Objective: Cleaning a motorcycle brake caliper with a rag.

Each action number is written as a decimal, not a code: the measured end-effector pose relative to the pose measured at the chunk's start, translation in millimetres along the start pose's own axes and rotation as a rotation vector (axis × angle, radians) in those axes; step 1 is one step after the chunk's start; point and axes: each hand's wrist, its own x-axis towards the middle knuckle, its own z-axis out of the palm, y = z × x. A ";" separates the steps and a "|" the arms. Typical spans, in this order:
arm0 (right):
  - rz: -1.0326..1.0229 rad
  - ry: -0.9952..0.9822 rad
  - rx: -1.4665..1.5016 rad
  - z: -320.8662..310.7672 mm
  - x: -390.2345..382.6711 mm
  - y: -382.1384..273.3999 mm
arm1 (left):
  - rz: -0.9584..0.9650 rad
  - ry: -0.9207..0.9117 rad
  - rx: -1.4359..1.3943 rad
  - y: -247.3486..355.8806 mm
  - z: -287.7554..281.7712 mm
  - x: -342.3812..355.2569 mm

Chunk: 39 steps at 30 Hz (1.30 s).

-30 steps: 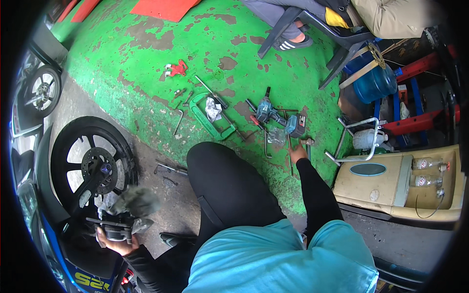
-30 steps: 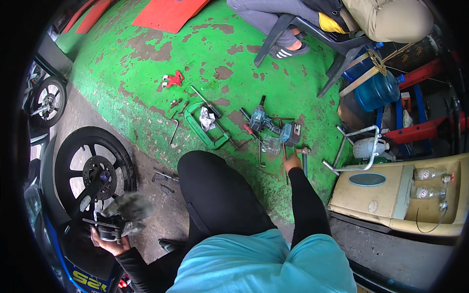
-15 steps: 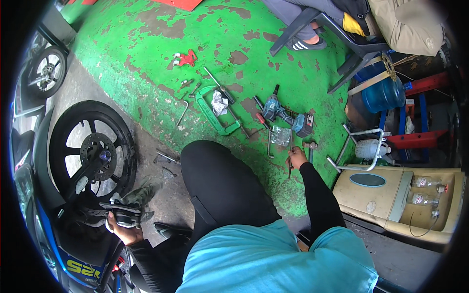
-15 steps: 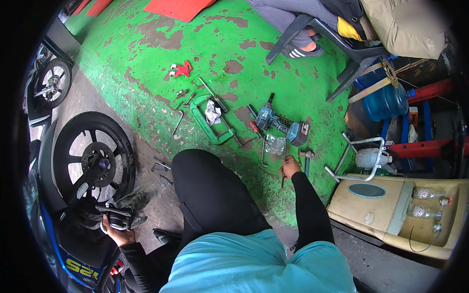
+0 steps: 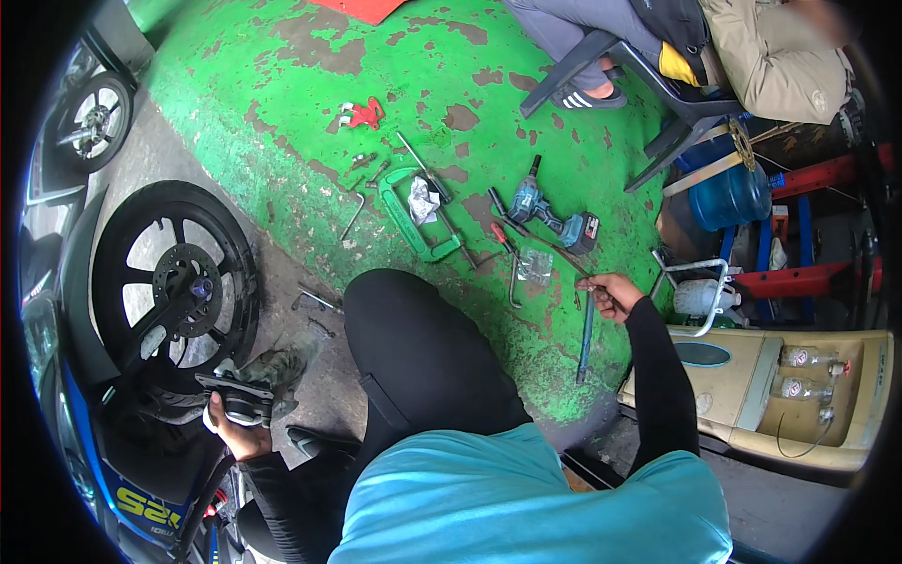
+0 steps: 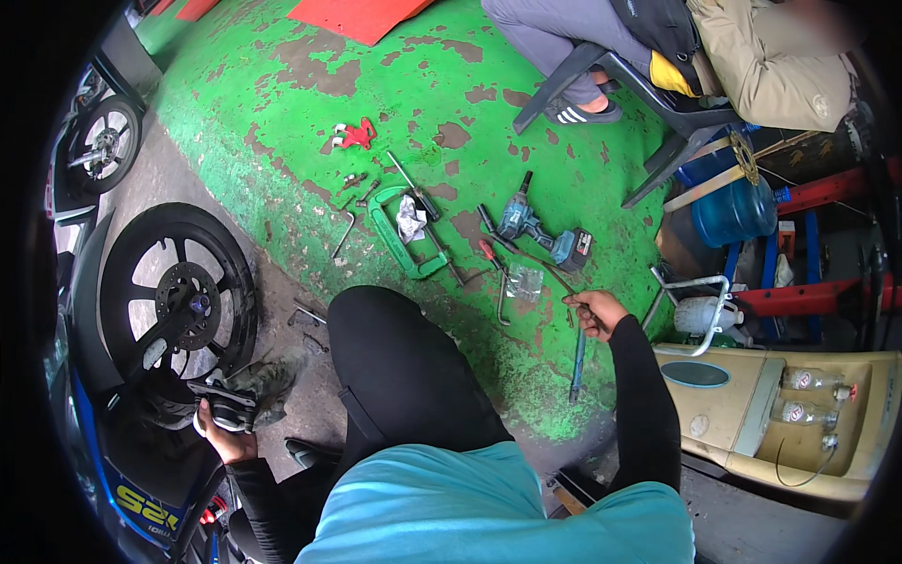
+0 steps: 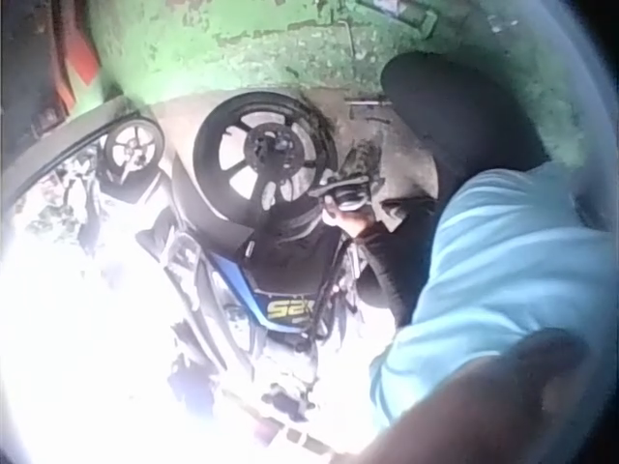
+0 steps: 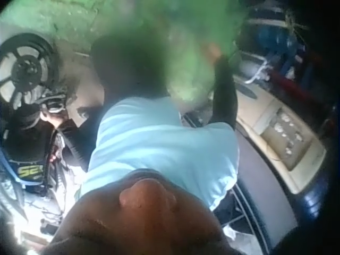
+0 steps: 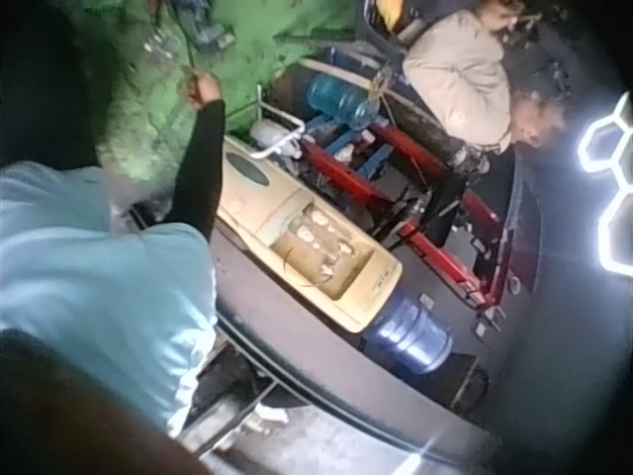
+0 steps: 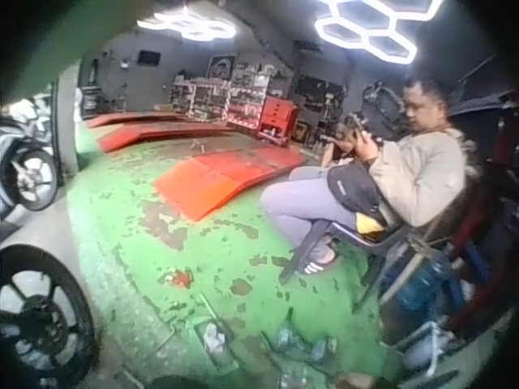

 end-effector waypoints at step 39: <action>-1.137 0.079 0.041 130.4 43.0 -44.4 | 0.109 0.023 -0.059 -22.6 16.4 5.2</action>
